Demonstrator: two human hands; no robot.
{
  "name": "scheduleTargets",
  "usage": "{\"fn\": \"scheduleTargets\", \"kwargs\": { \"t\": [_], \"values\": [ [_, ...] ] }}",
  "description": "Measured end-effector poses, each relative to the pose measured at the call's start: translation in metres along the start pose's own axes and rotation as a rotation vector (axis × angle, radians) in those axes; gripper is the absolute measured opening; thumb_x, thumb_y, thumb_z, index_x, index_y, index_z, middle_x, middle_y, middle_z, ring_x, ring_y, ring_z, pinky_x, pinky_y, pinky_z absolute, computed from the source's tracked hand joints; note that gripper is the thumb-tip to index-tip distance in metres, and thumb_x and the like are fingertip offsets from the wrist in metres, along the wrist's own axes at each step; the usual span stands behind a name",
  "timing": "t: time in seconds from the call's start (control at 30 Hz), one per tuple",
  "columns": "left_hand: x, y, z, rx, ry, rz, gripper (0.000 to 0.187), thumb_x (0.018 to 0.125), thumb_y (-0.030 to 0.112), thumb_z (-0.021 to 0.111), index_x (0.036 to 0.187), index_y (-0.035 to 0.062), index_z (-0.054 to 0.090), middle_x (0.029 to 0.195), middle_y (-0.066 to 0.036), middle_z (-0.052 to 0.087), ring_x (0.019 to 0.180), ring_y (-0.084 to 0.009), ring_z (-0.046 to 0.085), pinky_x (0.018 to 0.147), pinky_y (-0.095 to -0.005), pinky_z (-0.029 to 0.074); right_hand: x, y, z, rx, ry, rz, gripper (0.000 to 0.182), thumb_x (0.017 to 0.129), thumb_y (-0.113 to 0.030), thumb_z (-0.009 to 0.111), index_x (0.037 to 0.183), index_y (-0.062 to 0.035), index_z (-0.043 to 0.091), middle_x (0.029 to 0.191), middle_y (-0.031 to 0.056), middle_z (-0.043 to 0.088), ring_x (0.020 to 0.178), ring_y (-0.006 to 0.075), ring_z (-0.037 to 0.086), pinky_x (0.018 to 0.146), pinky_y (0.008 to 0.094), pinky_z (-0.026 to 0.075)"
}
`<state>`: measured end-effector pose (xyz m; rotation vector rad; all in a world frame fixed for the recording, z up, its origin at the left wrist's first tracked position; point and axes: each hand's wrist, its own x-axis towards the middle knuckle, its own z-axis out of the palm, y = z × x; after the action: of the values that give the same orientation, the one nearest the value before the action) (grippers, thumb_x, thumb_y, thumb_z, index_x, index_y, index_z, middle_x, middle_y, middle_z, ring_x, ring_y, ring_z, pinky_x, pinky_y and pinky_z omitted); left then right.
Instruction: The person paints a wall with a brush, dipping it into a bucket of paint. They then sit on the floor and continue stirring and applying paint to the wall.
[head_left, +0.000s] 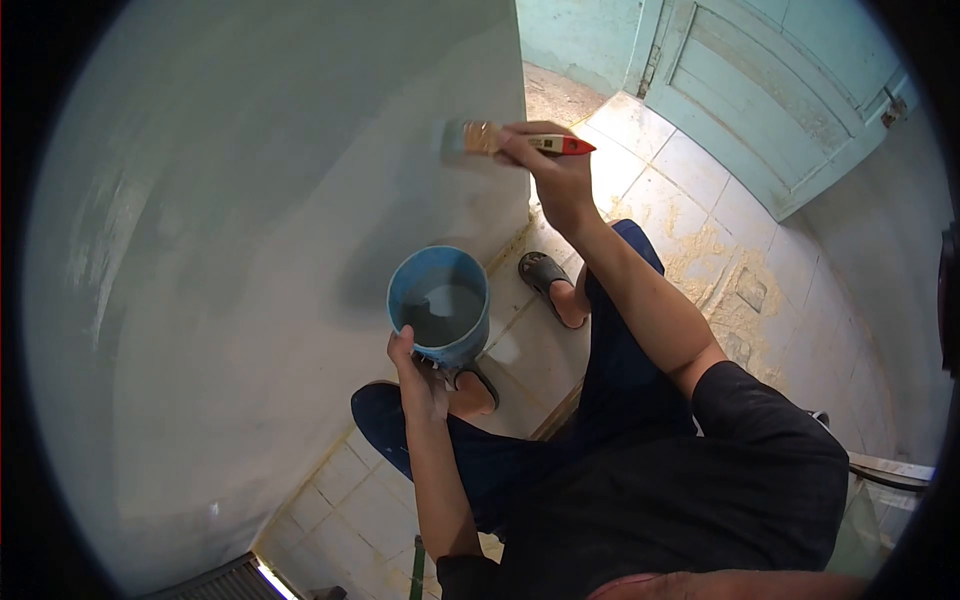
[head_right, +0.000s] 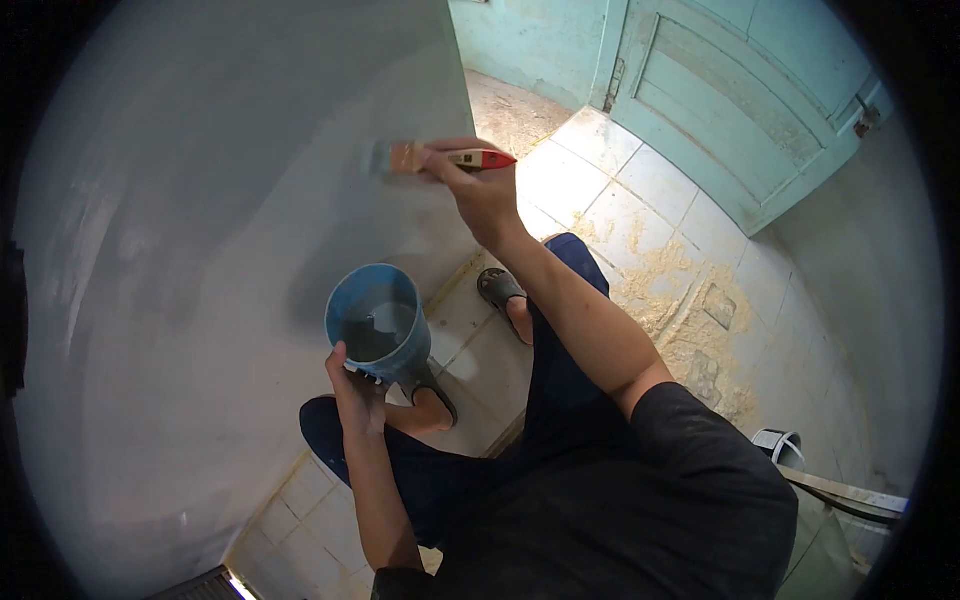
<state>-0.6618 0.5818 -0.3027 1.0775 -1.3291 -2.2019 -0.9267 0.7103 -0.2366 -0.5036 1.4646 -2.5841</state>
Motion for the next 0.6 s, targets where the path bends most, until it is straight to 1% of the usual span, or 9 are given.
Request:
{"fn": "scheduleTargets", "kwargs": {
  "t": [0.03, 0.1, 0.13, 0.17, 0.23, 0.3, 0.4, 0.5, 0.6],
  "values": [
    [0.0, -0.001, 0.0, 0.007, -0.007, -0.002, 0.107, 0.081, 0.075, 0.066, 0.159, 0.0085, 0.033, 0.163, -0.021, 0.032, 0.15, -0.0375, 0.034, 0.119, -0.0543, 0.028, 0.008, 0.006, -0.005, 0.001, 0.009, -0.004, 0.021, 0.092, -0.005, 0.078, 0.109, 0.0055, 0.071, 0.102, 0.0134, 0.074, 0.09, 0.0204, 0.075, 0.082, 0.0284, 0.061],
    [0.002, -0.003, -0.001, 0.011, -0.008, 0.008, 0.104, 0.082, 0.074, 0.065, 0.158, 0.01, 0.035, 0.163, -0.02, 0.034, 0.15, -0.0366, 0.035, 0.117, -0.0538, 0.03, 0.023, 0.013, -0.01, -0.308, 0.133, -0.518, 0.02, 0.09, -0.006, 0.08, 0.108, 0.0024, 0.075, 0.099, 0.0109, 0.074, 0.092, 0.0178, 0.073, 0.08, 0.0311, 0.058],
    [0.003, -0.003, -0.001, 0.017, -0.015, 0.006, 0.104, 0.082, 0.074, 0.065, 0.158, 0.01, 0.035, 0.163, -0.02, 0.034, 0.15, -0.0366, 0.035, 0.117, -0.0538, 0.03, 0.028, 0.014, -0.01, -0.361, 0.184, -0.665, 0.018, 0.089, -0.002, 0.079, 0.107, -0.0009, 0.077, 0.1, 0.0118, 0.074, 0.091, 0.0202, 0.074, 0.079, 0.0329, 0.058],
    [0.004, -0.004, -0.002, -0.013, -0.03, -0.007, 0.098, 0.083, 0.072, 0.066, 0.156, 0.0133, 0.037, 0.159, -0.018, 0.037, 0.148, -0.0364, 0.036, 0.117, -0.0527, 0.031, 0.033, 0.015, -0.009, -0.365, 0.194, -0.668, 0.018, 0.089, -0.002, 0.079, 0.107, -0.0009, 0.077, 0.1, 0.0118, 0.074, 0.091, 0.0202, 0.074, 0.079, 0.0329, 0.058],
    [0.002, -0.005, 0.0, -0.037, -0.054, -0.023, 0.093, 0.084, 0.07, 0.068, 0.154, 0.0166, 0.039, 0.156, -0.016, 0.04, 0.145, -0.0362, 0.037, 0.116, -0.0516, 0.032, 0.038, 0.009, 0.001, -0.595, 0.284, -0.962, 0.021, 0.087, 0.001, 0.078, 0.108, -0.0018, 0.077, 0.102, 0.0148, 0.073, 0.089, 0.0246, 0.074, 0.08, 0.0334, 0.058],
    [-0.001, -0.002, 0.005, -0.032, -0.049, -0.018, 0.092, 0.084, 0.069, 0.069, 0.154, 0.017, 0.039, 0.157, -0.015, 0.04, 0.146, -0.0347, 0.037, 0.116, -0.05, 0.032, 0.04, 0.004, 0.012, -0.599, 0.28, -0.883, 0.024, 0.087, 0.003, 0.076, 0.11, -0.0034, 0.077, 0.109, 0.0159, 0.071, 0.093, 0.0285, 0.072, 0.082, 0.0356, 0.058],
    [0.008, -0.01, 0.0, -0.008, -0.076, -0.005, 0.093, 0.086, 0.072, 0.062, 0.154, 0.0126, 0.041, 0.158, -0.014, 0.042, 0.143, -0.0334, 0.042, 0.111, -0.0516, 0.038, 0.059, 0.001, 0.02, -0.672, 0.253, -1.014, 0.03, 0.087, 0.003, 0.075, 0.116, -0.0042, 0.073, 0.115, 0.0161, 0.065, 0.102, 0.0312, 0.068, 0.087, 0.0394, 0.057],
    [0.008, -0.01, 0.0, 0.02, -0.07, -0.038, 0.091, 0.087, 0.072, 0.062, 0.153, 0.0126, 0.042, 0.157, -0.014, 0.043, 0.142, -0.0333, 0.044, 0.109, -0.051, 0.039, 0.075, 0.008, 0.025, -0.755, 0.358, -1.037, 0.028, 0.087, 0.003, 0.075, 0.114, -0.0037, 0.073, 0.113, 0.0161, 0.065, 0.101, 0.0317, 0.068, 0.086, 0.0402, 0.057],
    [0.007, -0.011, 0.001, 0.007, -0.1, -0.011, 0.093, 0.087, 0.072, 0.062, 0.155, 0.0114, 0.041, 0.157, -0.014, 0.043, 0.143, -0.0342, 0.043, 0.11, -0.0516, 0.039, 0.076, 0.021, 0.023, -0.7, 0.351, -1.064, 0.025, 0.087, 0.003, 0.075, 0.111, -0.0033, 0.073, 0.113, 0.0158, 0.065, 0.101, 0.0327, 0.067, 0.085, 0.0412, 0.057]
  ]
}}
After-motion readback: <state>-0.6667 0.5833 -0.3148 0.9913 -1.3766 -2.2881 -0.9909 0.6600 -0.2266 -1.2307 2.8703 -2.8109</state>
